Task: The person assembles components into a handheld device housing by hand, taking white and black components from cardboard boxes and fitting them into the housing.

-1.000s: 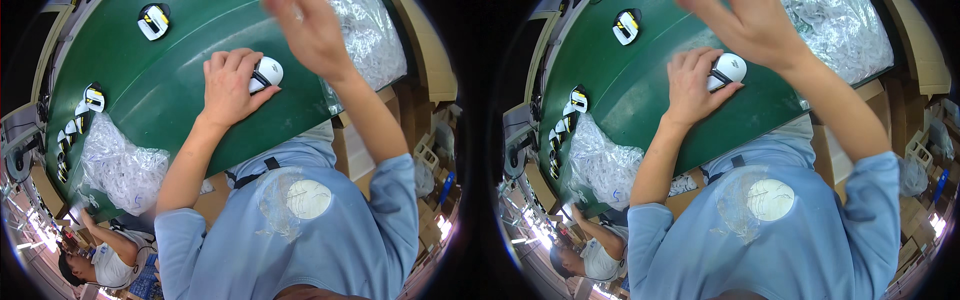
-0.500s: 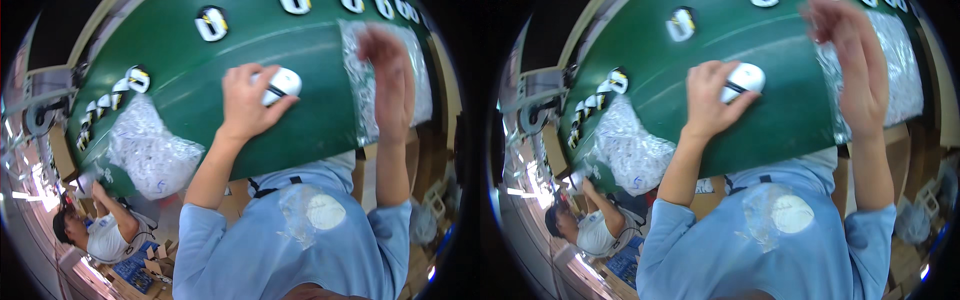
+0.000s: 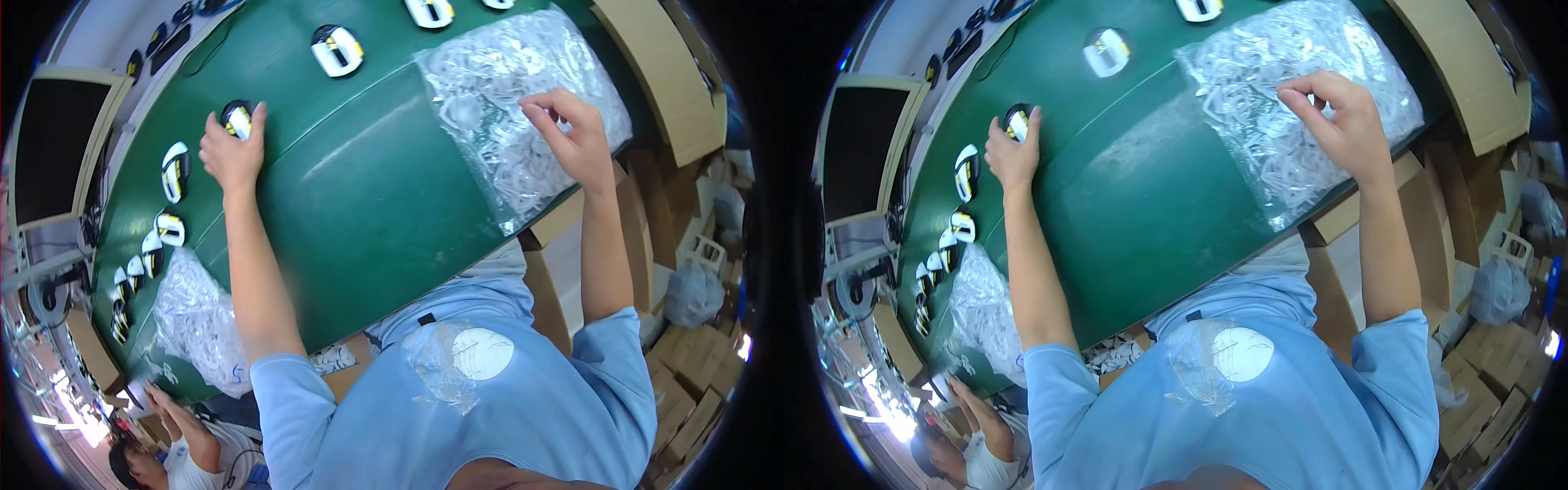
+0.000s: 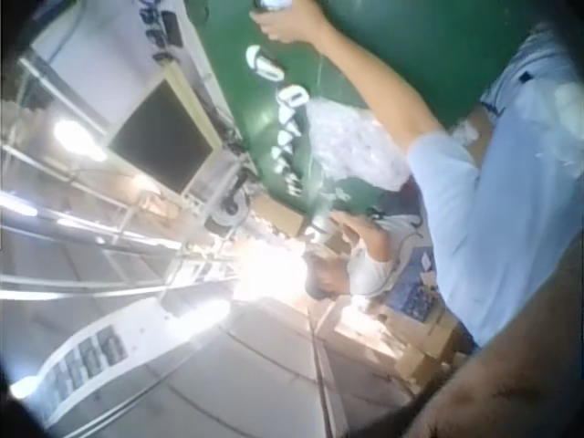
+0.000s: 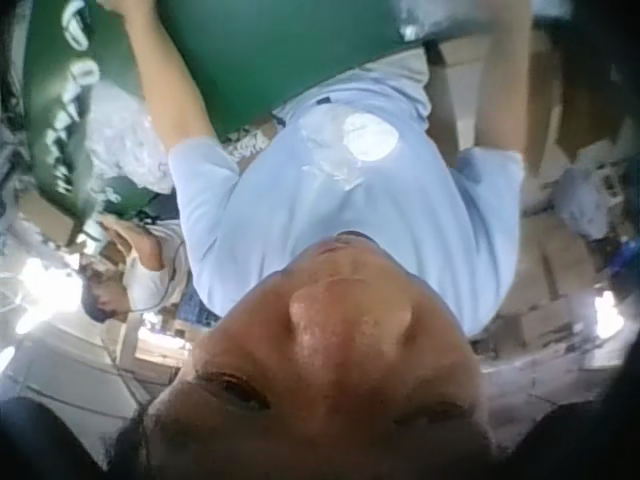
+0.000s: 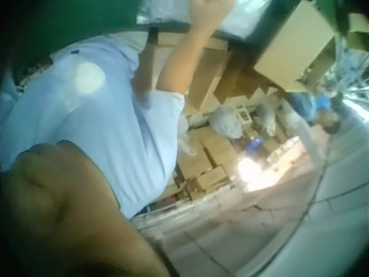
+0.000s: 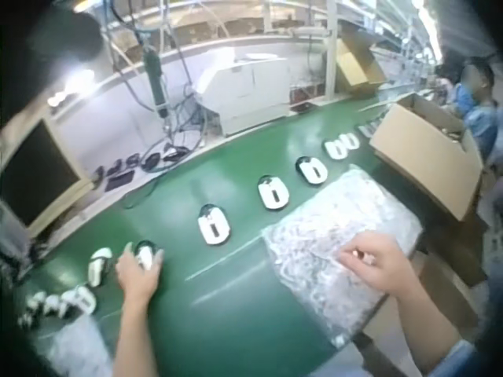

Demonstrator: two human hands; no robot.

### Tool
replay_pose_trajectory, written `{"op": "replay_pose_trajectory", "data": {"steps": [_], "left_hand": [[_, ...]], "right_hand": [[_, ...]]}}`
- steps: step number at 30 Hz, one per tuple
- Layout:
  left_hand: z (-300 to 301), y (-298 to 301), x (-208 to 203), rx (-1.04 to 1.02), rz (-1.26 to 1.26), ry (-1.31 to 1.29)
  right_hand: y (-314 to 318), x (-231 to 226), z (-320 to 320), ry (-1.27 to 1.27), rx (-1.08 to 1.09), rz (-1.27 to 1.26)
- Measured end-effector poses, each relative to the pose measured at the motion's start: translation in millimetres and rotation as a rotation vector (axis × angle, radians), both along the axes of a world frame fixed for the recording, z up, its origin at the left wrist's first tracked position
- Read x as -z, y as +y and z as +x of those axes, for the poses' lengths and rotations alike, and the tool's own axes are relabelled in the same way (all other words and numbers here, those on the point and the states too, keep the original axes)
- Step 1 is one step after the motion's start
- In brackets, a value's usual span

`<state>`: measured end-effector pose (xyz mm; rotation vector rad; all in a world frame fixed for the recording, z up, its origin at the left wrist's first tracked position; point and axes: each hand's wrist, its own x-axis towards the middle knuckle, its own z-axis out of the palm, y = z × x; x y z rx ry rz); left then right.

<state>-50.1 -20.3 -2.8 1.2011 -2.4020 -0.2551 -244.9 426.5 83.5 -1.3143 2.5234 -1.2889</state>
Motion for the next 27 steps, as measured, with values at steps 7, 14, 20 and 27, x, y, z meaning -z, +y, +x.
{"op": "replay_pose_trajectory", "data": {"steps": [7, 14, 20, 27], "left_hand": [[47, 56, -12, 0.378, 0.078, 0.28], [48, 171, -12, 0.862, 0.126, 0.254], [56, 177, 1, 0.807, 0.058, 0.24], [56, 181, 6, 0.803, 0.065, 0.281]], "right_hand": [[-21, 28, -21, 0.224, -0.155, 0.254], [-11, 53, -50, 0.19, -0.207, 0.376], [-12, 59, -68, 0.141, -0.343, 0.497], [4, 33, -66, 0.099, -0.332, 0.389]]}}
